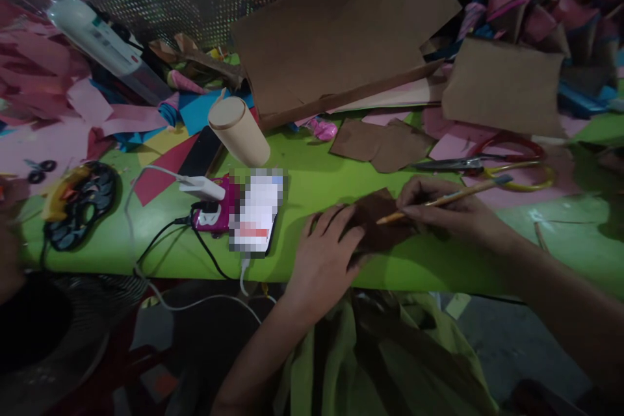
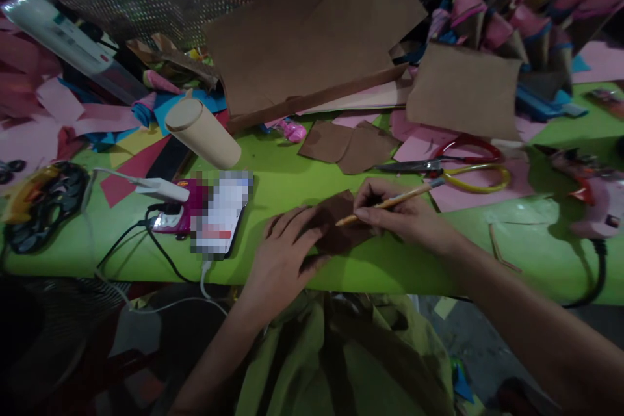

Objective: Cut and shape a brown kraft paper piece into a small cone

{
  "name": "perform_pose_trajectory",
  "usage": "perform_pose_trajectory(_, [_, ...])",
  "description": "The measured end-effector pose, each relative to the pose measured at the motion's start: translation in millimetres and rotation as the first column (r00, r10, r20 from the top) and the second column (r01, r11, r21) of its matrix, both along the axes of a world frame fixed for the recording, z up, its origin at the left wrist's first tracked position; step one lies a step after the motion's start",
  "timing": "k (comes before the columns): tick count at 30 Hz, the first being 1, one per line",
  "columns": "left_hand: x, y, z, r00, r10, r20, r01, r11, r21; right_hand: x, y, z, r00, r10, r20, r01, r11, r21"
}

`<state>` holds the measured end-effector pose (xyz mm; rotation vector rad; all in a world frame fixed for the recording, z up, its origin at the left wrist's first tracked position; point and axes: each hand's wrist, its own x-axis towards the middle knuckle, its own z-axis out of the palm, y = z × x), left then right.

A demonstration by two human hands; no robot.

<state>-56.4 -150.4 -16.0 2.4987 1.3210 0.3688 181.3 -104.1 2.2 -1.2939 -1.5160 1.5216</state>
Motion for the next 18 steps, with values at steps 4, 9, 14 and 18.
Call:
perform_pose_trajectory(4, [-2.3,-2.3,0.4,1.0,0.007,-0.003,-0.007,1.0,-0.001,-8.9,6.1,-6.4,0.998,-0.042,0.047,0.04,0.998,0.05])
perform_pose_trajectory(9, [-4.6,-2.8,-1.4,1.0,0.001,0.014,-0.001,1.0,-0.02,-14.2,9.0,-15.8,0.988,-0.11,0.106,0.098,0.989,0.114])
perform_pose_trajectory(14, [-4.6,-2.7,-1.5,1.0,0.004,0.019,-0.003,1.0,-0.025,-15.6,8.0,-15.3,0.98,-0.135,0.146,0.118,0.986,0.12])
perform_pose_trajectory(18, [-4.8,-2.9,-1.6,1.0,0.002,0.017,-0.002,1.0,-0.027,-15.6,7.5,-12.8,0.98,-0.119,0.161,0.099,0.987,0.126])
